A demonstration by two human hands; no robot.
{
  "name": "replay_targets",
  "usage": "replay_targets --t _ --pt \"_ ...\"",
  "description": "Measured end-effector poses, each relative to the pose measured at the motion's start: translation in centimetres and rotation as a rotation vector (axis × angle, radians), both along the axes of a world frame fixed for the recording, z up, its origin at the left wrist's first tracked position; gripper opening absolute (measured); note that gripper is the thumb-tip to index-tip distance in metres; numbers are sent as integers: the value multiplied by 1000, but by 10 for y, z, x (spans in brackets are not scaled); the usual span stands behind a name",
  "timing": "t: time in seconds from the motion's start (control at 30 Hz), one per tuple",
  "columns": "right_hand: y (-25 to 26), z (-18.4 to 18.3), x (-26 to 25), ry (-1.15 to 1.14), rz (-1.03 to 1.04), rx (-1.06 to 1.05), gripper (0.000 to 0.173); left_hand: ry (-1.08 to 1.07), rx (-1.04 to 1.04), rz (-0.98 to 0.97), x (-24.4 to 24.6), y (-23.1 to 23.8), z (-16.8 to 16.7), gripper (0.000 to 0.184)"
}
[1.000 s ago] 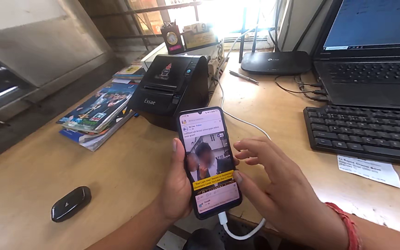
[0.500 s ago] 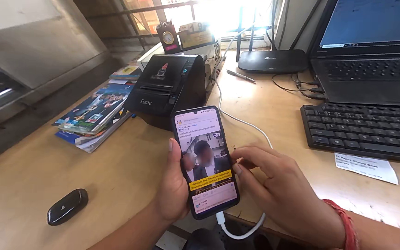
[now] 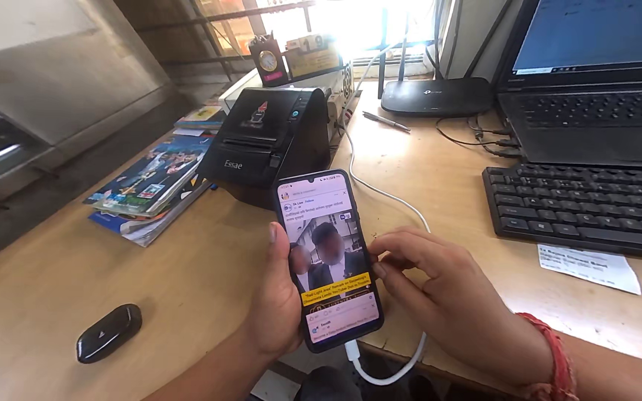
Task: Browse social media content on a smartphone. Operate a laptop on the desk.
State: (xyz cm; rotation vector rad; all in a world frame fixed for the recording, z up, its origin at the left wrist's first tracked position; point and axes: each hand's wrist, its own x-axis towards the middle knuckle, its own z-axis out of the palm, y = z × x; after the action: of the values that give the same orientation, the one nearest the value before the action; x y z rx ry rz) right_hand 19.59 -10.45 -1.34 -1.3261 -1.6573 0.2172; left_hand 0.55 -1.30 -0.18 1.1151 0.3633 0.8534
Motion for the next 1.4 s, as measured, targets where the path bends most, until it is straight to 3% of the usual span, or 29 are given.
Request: replay_targets --t 1.17,1.3,1.4 --pt "-1 -1 0 8 -11 -20 18 3 -20 11 2 0 0 58" --pt "1 -2 -2 7 -9 -27 17 23 21 26 -3 0 0 57" --pt "2 3 -9 49 1 -14 15 62 157 141 -1 -4 3 51"
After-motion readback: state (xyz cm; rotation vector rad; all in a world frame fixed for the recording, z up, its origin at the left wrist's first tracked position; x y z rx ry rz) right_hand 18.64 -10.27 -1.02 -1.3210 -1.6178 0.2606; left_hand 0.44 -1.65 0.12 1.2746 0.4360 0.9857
